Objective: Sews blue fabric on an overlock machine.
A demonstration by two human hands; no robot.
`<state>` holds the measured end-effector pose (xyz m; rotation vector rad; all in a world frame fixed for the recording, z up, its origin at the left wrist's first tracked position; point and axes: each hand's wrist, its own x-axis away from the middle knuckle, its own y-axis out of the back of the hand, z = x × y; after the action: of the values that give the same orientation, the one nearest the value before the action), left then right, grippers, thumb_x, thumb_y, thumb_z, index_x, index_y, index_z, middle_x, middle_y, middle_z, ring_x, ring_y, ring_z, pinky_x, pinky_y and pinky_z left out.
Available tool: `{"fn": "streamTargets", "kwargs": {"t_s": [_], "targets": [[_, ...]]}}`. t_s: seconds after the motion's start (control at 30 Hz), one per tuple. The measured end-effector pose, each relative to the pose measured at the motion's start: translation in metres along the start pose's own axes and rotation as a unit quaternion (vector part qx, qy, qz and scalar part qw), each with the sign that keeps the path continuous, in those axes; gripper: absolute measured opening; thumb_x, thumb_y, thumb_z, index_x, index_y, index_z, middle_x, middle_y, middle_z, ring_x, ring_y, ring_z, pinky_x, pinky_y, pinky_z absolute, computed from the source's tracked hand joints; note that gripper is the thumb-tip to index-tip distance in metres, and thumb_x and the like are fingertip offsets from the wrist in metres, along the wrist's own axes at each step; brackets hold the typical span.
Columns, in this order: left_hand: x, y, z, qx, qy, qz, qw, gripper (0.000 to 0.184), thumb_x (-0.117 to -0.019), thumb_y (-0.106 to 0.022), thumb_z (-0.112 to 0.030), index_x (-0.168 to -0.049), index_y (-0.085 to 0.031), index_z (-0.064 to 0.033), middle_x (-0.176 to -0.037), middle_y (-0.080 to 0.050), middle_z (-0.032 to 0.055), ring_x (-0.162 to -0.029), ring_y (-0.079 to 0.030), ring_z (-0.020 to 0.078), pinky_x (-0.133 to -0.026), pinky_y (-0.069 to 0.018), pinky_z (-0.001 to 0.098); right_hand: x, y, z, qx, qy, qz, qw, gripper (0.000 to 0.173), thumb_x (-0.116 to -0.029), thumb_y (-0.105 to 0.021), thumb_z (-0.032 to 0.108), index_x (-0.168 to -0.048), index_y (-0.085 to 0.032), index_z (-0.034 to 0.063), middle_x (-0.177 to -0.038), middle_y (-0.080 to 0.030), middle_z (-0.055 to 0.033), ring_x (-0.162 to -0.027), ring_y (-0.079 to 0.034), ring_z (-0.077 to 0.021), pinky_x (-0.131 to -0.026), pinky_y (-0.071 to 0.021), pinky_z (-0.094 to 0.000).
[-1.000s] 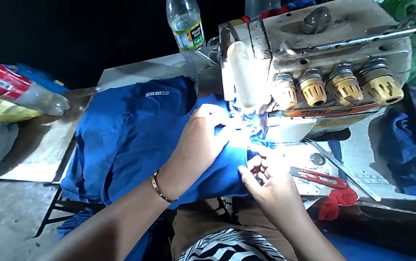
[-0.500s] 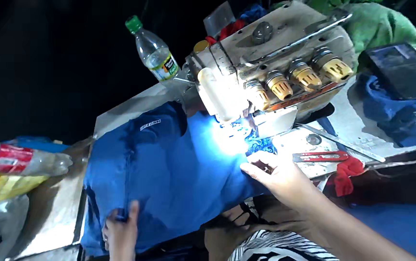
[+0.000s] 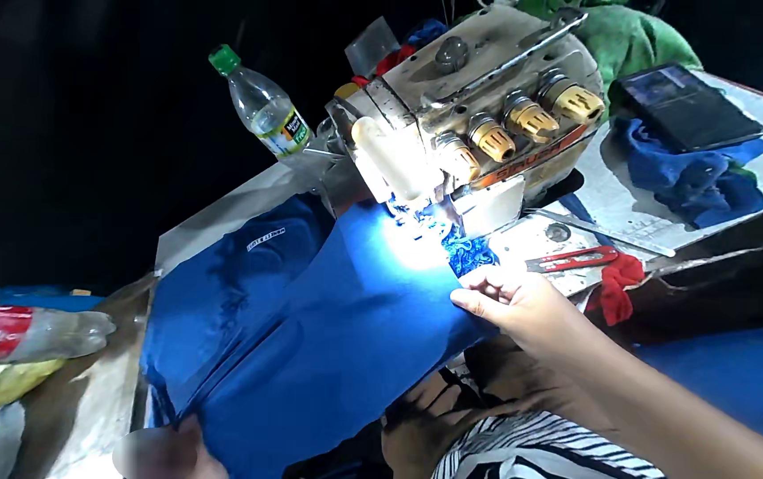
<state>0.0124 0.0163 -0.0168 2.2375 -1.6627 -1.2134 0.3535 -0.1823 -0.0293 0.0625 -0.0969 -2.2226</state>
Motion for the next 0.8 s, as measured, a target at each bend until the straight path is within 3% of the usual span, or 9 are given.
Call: {"fn": "streamTargets", "kwargs": {"t_s": [0.33,0.43,0.5,0.53,0.6,0.63,0.7,0.73,0.8], "targets": [[-0.034,-0.006,-0.006,-0.006,-0.091,-0.005,0.996,0.032,-0.1022,-0.054,-0.007,-0.114,-0.051,0.0228,-0.107,-0.061,0.0221,-0.101,-0.058,0.0025,-0.093,-0.0474,0.0175,-0.012,-0.002,0.002,0.020,0.028,0.005,0.999,0.006,-0.0961,-0.071,0.022,-0.094,-0.072,0.0167,-0.069,-0.063,0.0078,-0.056,-0.054,-0.0006,-0.050,-0.0438,-0.0158],[-0.059,-0.008,-0.011,0.005,-0.119,0.028,0.993,0.043,-0.1026,-0.059,-0.020,-0.123,-0.051,0.0178,-0.115,-0.061,0.0186,-0.105,-0.058,0.0043,-0.093,-0.0478,0.0207,-0.017,0.000,0.000,0.022,0.044,0.014,0.999,0.005,-0.0953,-0.071,0.022,-0.095,-0.072,0.0174,-0.068,-0.062,0.0087,-0.058,-0.055,0.0004,-0.053,-0.0465,-0.0155],[-0.064,-0.003,-0.020,0.046,-0.127,0.080,0.988,0.056,-0.0998,-0.061,-0.020,-0.139,-0.041,0.0141,-0.138,-0.052,0.0217,-0.119,-0.054,0.0125,-0.098,-0.0462,0.0267,-0.017,0.004,0.000,0.019,0.042,0.029,0.999,0.005,-0.0948,-0.071,0.021,-0.095,-0.072,0.0167,-0.068,-0.061,0.0078,-0.058,-0.054,-0.0005,-0.053,-0.0455,-0.0162],[-0.061,0.002,-0.027,0.102,-0.135,0.104,0.980,0.051,-0.0996,-0.061,-0.017,-0.139,-0.043,0.0089,-0.137,-0.054,0.0153,-0.117,-0.056,0.0102,-0.096,-0.0484,0.0255,-0.016,0.006,0.000,0.018,0.038,0.041,0.998,0.004,-0.0944,-0.071,0.021,-0.095,-0.072,0.0166,-0.069,-0.062,0.0074,-0.058,-0.055,-0.0009,-0.053,-0.0463,-0.0166],[-0.040,0.013,-0.042,0.290,-0.112,0.288,0.906,0.020,-0.1055,-0.055,-0.024,-0.124,-0.063,-0.0224,-0.117,-0.069,-0.0082,-0.103,-0.067,0.0039,-0.086,-0.0569,0.0233,-0.012,0.014,0.003,0.007,0.005,0.075,0.997,0.004,-0.0937,-0.073,0.017,-0.098,-0.072,0.0148,-0.073,-0.066,0.0046,-0.062,-0.059,-0.0036,-0.057,-0.0500,-0.0188],[-0.023,0.016,-0.045,0.343,-0.088,0.465,0.811,0.023,-0.1074,-0.050,-0.032,-0.122,-0.068,-0.0283,-0.117,-0.072,-0.0085,-0.103,-0.070,0.0083,-0.087,-0.0597,0.0276,-0.009,0.019,0.003,0.001,-0.015,0.095,0.995,0.006,-0.0931,-0.074,0.015,-0.099,-0.072,0.0142,-0.075,-0.067,0.0036,-0.065,-0.061,-0.0046,-0.059,-0.0517,-0.0197],[0.034,-0.003,-0.051,0.319,0.011,0.715,0.622,0.033,-0.1049,-0.054,-0.038,-0.119,-0.071,-0.0138,-0.116,-0.074,0.0022,-0.105,-0.071,0.0154,-0.091,-0.0600,0.0350,-0.003,0.027,0.002,-0.013,-0.042,0.137,0.990,0.010,-0.0914,-0.074,0.011,-0.102,-0.073,0.0118,-0.079,-0.070,0.0018,-0.069,-0.065,-0.0061,-0.063,-0.0544,-0.0205],[0.073,-0.023,-0.046,0.277,0.065,0.762,0.582,0.037,-0.1030,-0.058,-0.034,-0.122,-0.069,-0.0039,-0.115,-0.073,0.0070,-0.103,-0.070,0.0150,-0.090,-0.0584,0.0352,-0.001,0.030,0.001,-0.020,-0.046,0.157,0.986,0.013,-0.0903,-0.074,0.009,-0.103,-0.073,0.0102,-0.083,-0.072,0.0004,-0.073,-0.067,-0.0070,-0.067,-0.0571,-0.0212],[0.153,-0.067,-0.016,0.300,0.174,0.705,0.618,0.054,-0.0991,-0.062,-0.040,-0.131,-0.058,0.0045,-0.124,-0.069,0.0088,-0.111,-0.067,0.0126,-0.097,-0.0542,0.0333,0.001,0.033,-0.001,-0.026,-0.056,0.178,0.982,0.013,-0.0893,-0.075,0.005,-0.101,-0.073,0.0082,-0.086,-0.072,-0.0020,-0.076,-0.069,-0.0098,-0.071,-0.0592,-0.0236]]}}
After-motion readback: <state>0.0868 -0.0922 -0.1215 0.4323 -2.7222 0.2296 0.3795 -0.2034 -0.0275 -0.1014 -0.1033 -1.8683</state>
